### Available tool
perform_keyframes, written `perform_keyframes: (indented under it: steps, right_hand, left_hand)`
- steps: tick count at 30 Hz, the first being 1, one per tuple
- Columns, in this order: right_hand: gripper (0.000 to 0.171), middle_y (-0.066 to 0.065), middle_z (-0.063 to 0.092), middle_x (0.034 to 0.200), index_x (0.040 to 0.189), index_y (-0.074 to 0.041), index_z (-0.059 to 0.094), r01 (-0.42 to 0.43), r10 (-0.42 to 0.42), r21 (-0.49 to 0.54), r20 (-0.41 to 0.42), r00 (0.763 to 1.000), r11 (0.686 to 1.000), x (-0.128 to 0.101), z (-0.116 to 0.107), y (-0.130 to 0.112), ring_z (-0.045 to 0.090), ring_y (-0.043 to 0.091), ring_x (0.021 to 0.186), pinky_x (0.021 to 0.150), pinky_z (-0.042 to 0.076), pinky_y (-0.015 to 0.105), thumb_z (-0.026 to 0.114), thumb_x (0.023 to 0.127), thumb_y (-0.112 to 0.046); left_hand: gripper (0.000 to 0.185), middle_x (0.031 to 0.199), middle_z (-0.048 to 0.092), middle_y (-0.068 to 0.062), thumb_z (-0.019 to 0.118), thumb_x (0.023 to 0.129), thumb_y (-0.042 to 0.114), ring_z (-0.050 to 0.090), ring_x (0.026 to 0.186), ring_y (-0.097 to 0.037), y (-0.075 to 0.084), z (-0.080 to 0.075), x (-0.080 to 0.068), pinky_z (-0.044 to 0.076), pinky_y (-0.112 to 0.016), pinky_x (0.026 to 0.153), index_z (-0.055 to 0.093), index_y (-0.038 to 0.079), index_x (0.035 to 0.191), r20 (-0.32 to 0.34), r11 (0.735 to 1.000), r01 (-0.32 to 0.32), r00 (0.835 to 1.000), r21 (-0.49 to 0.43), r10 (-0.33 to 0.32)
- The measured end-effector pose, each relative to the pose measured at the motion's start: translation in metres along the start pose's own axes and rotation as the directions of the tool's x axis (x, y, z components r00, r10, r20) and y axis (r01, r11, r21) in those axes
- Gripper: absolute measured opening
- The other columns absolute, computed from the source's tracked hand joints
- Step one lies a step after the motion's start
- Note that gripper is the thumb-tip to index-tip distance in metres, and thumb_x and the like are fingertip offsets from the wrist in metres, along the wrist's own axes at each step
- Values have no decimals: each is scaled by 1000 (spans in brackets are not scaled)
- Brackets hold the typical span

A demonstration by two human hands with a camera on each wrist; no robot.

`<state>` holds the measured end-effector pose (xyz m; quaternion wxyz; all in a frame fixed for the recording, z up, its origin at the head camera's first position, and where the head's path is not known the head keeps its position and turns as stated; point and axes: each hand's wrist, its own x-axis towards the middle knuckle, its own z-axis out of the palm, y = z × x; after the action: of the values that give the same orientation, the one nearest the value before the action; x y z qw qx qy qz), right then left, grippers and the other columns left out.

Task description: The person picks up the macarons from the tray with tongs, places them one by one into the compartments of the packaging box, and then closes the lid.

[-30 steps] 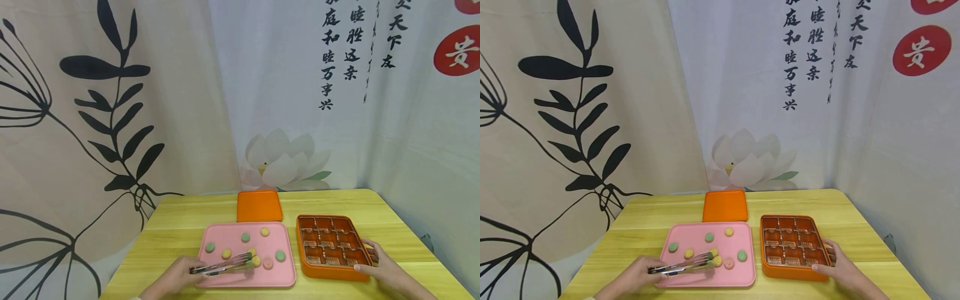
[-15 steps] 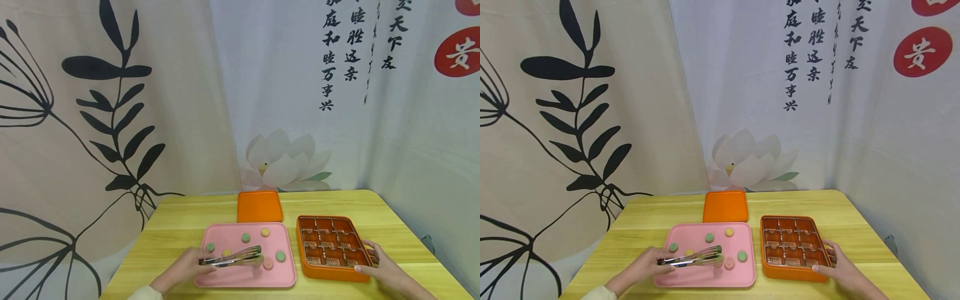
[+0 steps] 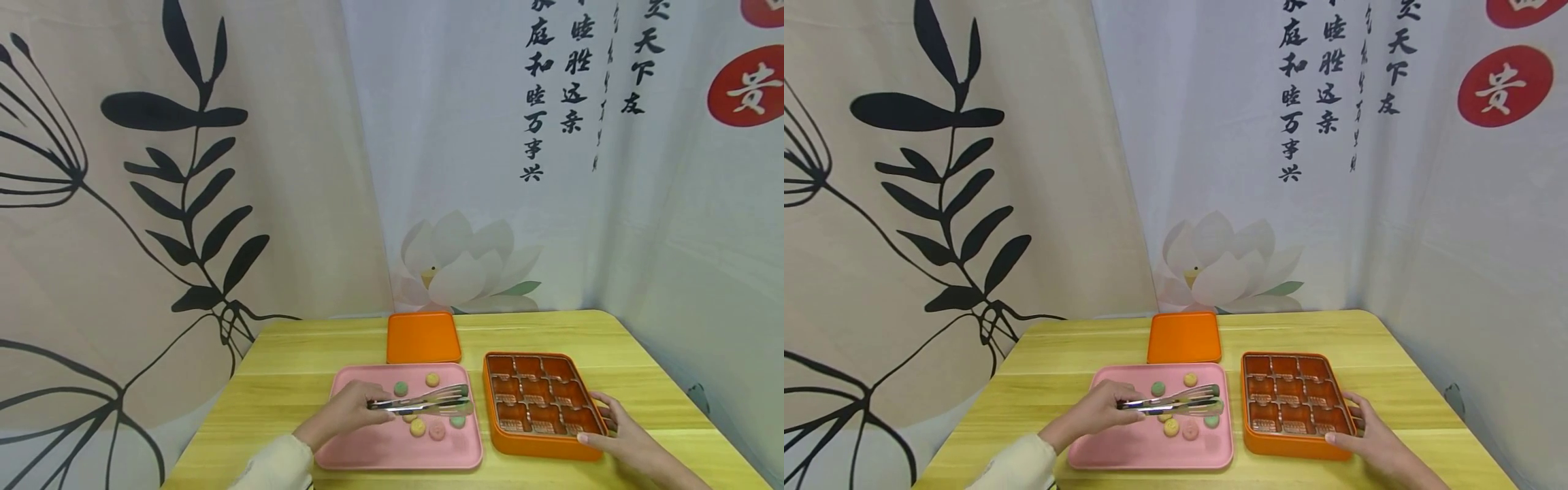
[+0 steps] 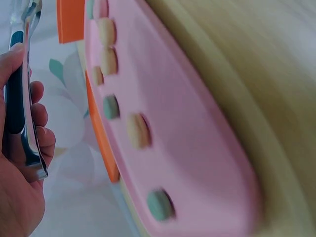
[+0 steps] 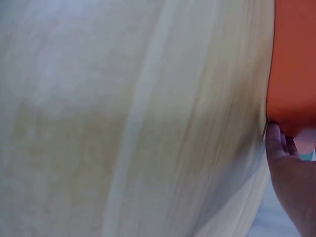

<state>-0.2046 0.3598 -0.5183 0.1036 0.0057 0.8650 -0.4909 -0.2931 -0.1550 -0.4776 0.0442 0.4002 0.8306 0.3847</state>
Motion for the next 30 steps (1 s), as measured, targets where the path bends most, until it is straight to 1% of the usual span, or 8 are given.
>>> perform_keyframes:
  steps: [2,7,9,14,19,22,26,30]
  right_hand:
    - [94,47,18,144,151,6,2,-1,1,3,0,1000,1000,0,0,0,25,63,130,94,40,64,68,94,-30]
    - [94,47,17,144,151,6,2,-6,5,27,7,1000,1000,-1,0,-1,24,63,130,94,40,64,68,94,-30]
    - [93,47,16,145,151,5,2,-4,3,30,11,1000,1000,-1,0,0,22,64,131,94,39,64,67,94,-30]
    - [93,48,15,145,151,5,2,6,-6,18,6,1000,1000,0,0,2,22,64,131,95,39,65,68,94,-30]
    - [92,47,17,145,151,4,3,18,-18,33,6,1000,999,0,1,4,23,63,131,94,40,63,68,95,-28]
    - [92,47,17,145,151,4,3,16,-17,37,6,1000,999,1,1,3,23,63,131,94,40,63,68,95,-28]
    - [93,47,17,145,151,5,2,13,-14,44,4,1000,999,0,2,3,23,63,131,95,40,63,68,95,-28]
    - [93,47,18,144,151,5,2,17,-17,58,5,1000,998,-2,2,3,24,63,131,96,40,63,68,94,-27]
  left_hand:
    - [9,71,57,14,79,86,18,44,60,1,3,6,12,38,-17,53,78,16,95,9,1000,-14,1000,-4,14]
    - [8,73,61,14,78,87,18,50,61,1,13,22,38,42,-17,56,78,16,94,43,999,0,999,-36,2]
    - [11,71,60,12,78,87,19,49,59,1,17,28,46,42,-17,54,78,17,98,55,999,10,998,-40,-8]
    - [8,70,58,12,78,87,20,42,53,1,22,41,60,36,-17,48,77,16,94,71,1000,2,997,-8,-1]
    - [10,74,64,19,79,86,20,42,55,2,21,50,67,37,-16,49,78,16,95,67,998,1,998,64,-5]
    - [12,75,64,20,80,85,21,43,57,2,20,53,68,37,-16,51,79,17,96,57,995,6,998,96,-12]
    - [12,75,64,18,81,84,22,43,56,0,20,51,68,36,-17,50,79,18,96,44,996,57,997,62,-60]
    - [20,81,66,16,81,84,23,46,59,-2,22,47,67,39,-18,52,79,16,102,27,994,104,994,24,-104]
